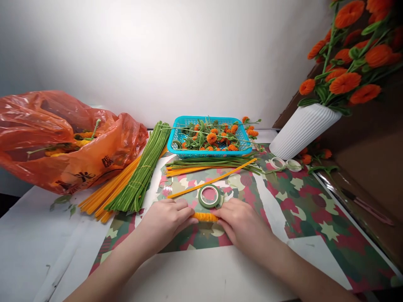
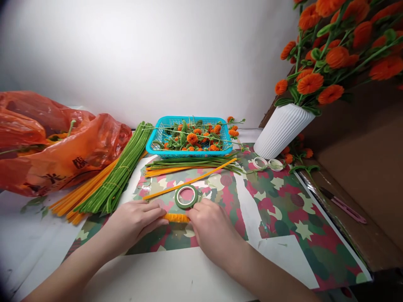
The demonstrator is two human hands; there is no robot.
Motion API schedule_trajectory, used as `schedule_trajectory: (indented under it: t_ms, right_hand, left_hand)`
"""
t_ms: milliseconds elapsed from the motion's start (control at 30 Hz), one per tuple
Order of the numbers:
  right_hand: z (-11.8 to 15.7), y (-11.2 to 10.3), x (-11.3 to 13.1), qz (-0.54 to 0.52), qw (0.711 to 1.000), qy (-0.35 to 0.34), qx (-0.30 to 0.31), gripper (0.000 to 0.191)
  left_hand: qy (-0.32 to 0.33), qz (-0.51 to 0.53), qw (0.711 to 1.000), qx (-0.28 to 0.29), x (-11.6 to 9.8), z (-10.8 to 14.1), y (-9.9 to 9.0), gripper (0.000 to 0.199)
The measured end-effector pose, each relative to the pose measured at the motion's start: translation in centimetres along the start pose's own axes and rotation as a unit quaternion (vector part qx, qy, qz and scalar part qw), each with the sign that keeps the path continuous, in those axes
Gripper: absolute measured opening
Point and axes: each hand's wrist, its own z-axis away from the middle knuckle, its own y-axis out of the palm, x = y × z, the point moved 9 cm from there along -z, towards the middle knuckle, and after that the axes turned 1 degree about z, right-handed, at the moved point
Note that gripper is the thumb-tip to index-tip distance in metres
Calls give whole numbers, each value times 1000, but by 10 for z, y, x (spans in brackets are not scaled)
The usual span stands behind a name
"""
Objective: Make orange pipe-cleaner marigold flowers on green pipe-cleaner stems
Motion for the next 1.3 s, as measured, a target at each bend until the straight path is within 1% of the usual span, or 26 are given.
schedule_trajectory:
  t_ms: [67, 100, 133, 200, 267, 300, 333, 400, 467, 500, 567, 600, 633, 700, 767, 800, 833, 867, 900, 967, 1033, 1067, 1133, 1200, 1267, 1300]
  right_hand:
    - [0, -3, 2, 33, 999, -22, -31, 22]
    - [0, -4, 4, 51, 997, -39, -39, 24]
    - [-1, -4, 7, 67, 995, -60, -41, 24]
    - [-1, -3, 14, 91, 989, -111, -44, 24]
    - [-1, -3, 18, 91, 983, -149, -47, 24]
    - [-1, -5, 18, 77, 983, -157, -48, 24]
    - [-2, -7, 17, 52, 985, -155, -49, 23]
    - [-5, -12, 10, -33, 991, -126, -39, 17]
    - [-8, -16, -3, -144, 988, -56, -24, 11]
    - [-8, -17, -10, -201, 979, -11, -15, 9]
    - [-8, -12, -23, -307, 949, 78, 6, 7]
    - [-6, -7, -26, -358, 927, 113, 21, 8]
    - [-5, 0, -27, -407, 902, 140, 40, 9]
    - [-3, 16, -22, -494, 848, 172, 84, 15]
    - [-1, 33, -10, -558, 799, 174, 142, 22]
    - [0, 40, -2, -582, 778, 160, 172, 24]
    - [1, 45, 7, -603, 760, 141, 200, 25]
    - [2, 49, 14, -621, 742, 121, 223, 26]
    - [3, 52, 20, -639, 723, 106, 239, 27]
    - [4, 58, 25, -673, 688, 104, 250, 30]
    - [5, 63, 24, -697, 661, 118, 252, 35]
    - [6, 65, 24, -705, 651, 121, 253, 36]
    - [7, 68, 26, -715, 637, 120, 263, 37]
    - [8, 70, 29, -719, 626, 118, 276, 37]
    - [8, 72, 30, -715, 631, 127, 275, 39]
    - [7, 72, 28, -706, 642, 136, 265, 39]
  left_hand:
    - [-69, 86, 991, 70, 9, 2, 12, 40]
    - [-112, 157, 975, 111, 13, 5, 19, 41]
    - [-156, 237, 947, 151, 16, 10, 28, 42]
    - [-226, 384, 869, 216, 16, 20, 42, 42]
    - [-269, 478, 797, 255, 13, 28, 50, 42]
    - [-279, 506, 773, 263, 13, 30, 52, 43]
    - [-285, 528, 756, 261, 14, 31, 51, 43]
    - [-283, 572, 737, 222, 19, 28, 43, 45]
    - [-251, 638, 714, 143, 24, 22, 28, 52]
    - [-222, 677, 694, 98, 25, 19, 19, 58]
    - [-155, 742, 652, 18, 26, 14, 2, 64]
    - [-142, 747, 649, -23, 29, 14, -2, 55]
    - [-144, 739, 656, -55, 32, 14, -3, 44]
    - [-151, 721, 668, -106, 37, 14, 0, 33]
    - [-151, 690, 689, -160, 40, 14, 0, 27]
    - [-151, 673, 699, -188, 42, 15, -2, 25]
    - [-152, 665, 702, -207, 43, 15, -3, 24]
    - [-154, 668, 695, -215, 42, 14, -3, 24]
    - [-157, 690, 676, -207, 39, 13, -1, 25]
    - [-162, 755, 610, -180, 31, 11, 5, 32]
    - [-162, 806, 543, -173, 25, 10, 6, 38]
    - [-163, 820, 521, -175, 23, 11, 5, 38]
    - [-170, 830, 500, -178, 21, 12, 7, 35]
    - [-191, 827, 499, -174, 23, 12, 12, 28]
    - [-226, 816, 503, -175, 27, 14, 20, 26]
    - [-249, 806, 507, -177, 31, 15, 23, 28]
